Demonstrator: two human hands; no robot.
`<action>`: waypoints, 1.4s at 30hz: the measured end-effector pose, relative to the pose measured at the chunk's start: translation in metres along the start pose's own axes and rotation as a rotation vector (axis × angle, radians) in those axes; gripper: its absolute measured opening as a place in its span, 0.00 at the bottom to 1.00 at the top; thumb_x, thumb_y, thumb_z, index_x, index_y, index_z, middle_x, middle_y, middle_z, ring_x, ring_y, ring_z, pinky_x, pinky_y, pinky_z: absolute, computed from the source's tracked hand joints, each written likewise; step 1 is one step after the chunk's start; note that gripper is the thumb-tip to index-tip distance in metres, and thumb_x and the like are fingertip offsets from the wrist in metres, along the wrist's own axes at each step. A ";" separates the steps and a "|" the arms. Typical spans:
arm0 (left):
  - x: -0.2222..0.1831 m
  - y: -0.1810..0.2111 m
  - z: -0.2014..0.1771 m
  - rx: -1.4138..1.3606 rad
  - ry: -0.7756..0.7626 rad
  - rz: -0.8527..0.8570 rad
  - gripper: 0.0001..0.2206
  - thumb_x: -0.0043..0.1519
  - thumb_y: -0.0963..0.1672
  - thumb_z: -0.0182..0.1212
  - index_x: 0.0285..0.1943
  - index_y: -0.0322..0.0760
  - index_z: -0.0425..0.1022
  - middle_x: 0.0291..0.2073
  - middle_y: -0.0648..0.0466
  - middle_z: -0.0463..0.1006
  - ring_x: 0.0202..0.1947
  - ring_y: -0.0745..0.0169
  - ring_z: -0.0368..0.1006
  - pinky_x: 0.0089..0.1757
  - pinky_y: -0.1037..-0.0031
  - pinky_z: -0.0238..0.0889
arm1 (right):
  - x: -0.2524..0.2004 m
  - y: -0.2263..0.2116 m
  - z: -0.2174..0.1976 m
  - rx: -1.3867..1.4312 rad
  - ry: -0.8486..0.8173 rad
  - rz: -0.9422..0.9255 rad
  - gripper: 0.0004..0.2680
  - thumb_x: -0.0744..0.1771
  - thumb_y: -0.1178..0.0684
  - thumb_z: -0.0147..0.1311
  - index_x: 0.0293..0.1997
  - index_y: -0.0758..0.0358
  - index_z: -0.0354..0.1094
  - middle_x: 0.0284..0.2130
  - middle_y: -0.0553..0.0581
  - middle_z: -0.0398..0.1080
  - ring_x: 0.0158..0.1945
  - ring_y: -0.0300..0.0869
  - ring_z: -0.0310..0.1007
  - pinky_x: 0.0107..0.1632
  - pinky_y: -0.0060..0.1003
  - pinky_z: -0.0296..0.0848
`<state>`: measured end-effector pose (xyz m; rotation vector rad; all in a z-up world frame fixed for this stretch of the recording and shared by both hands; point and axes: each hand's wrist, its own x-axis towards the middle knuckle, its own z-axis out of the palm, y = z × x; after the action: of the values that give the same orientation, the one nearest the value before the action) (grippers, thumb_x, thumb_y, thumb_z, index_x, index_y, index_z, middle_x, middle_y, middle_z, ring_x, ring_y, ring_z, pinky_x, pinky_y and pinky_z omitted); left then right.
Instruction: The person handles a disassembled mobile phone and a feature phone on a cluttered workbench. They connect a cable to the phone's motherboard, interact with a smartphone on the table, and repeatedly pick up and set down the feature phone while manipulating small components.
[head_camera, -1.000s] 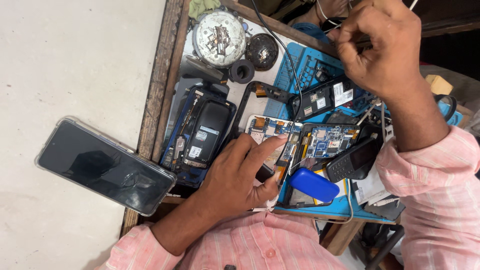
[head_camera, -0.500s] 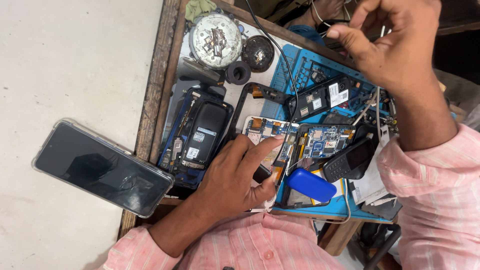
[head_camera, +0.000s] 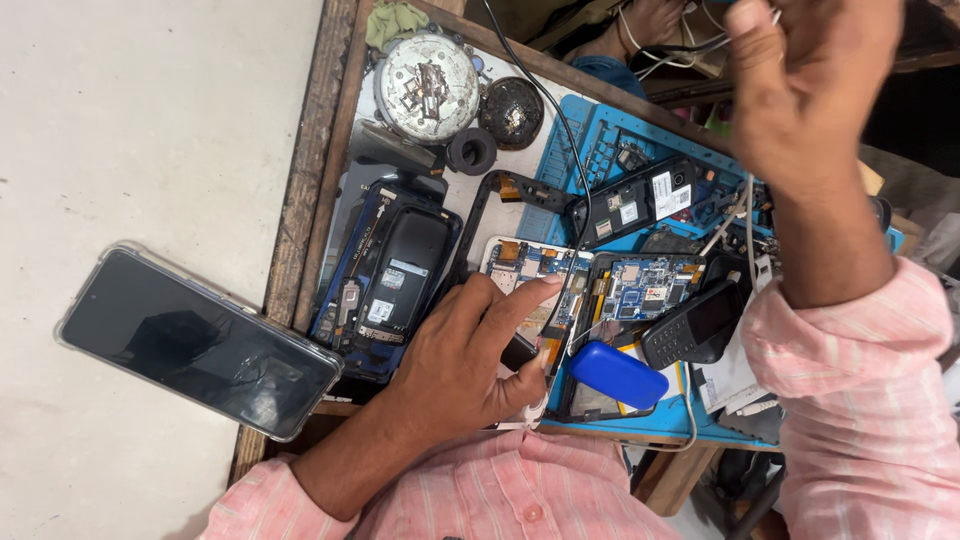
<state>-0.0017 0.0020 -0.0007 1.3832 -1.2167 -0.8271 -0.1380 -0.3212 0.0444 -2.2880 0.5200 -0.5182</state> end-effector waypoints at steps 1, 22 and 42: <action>0.000 0.000 0.000 -0.003 -0.004 -0.002 0.29 0.62 0.48 0.64 0.73 0.36 0.63 0.40 0.47 0.66 0.39 0.50 0.69 0.42 0.61 0.68 | 0.000 0.004 -0.005 0.019 0.008 0.040 0.08 0.77 0.64 0.54 0.63 0.71 0.59 0.49 0.55 0.66 0.51 0.37 0.69 0.57 0.30 0.70; 0.001 0.000 0.000 -0.012 0.022 -0.015 0.29 0.61 0.46 0.64 0.72 0.34 0.63 0.41 0.45 0.68 0.38 0.50 0.69 0.41 0.62 0.68 | -0.045 -0.103 0.003 -0.536 -0.376 -0.093 0.13 0.64 0.50 0.66 0.49 0.65 0.75 0.48 0.61 0.76 0.45 0.47 0.78 0.41 0.38 0.74; -0.003 -0.002 0.000 -0.059 0.027 0.026 0.29 0.63 0.47 0.65 0.72 0.34 0.62 0.41 0.45 0.70 0.39 0.52 0.72 0.40 0.65 0.70 | -0.128 -0.145 0.094 0.073 -0.134 0.266 0.10 0.65 0.64 0.63 0.50 0.65 0.74 0.45 0.59 0.78 0.44 0.42 0.82 0.44 0.33 0.81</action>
<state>-0.0024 0.0046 -0.0034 1.3245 -1.1783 -0.8180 -0.1665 -0.1086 0.0606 -2.1244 0.7126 -0.2473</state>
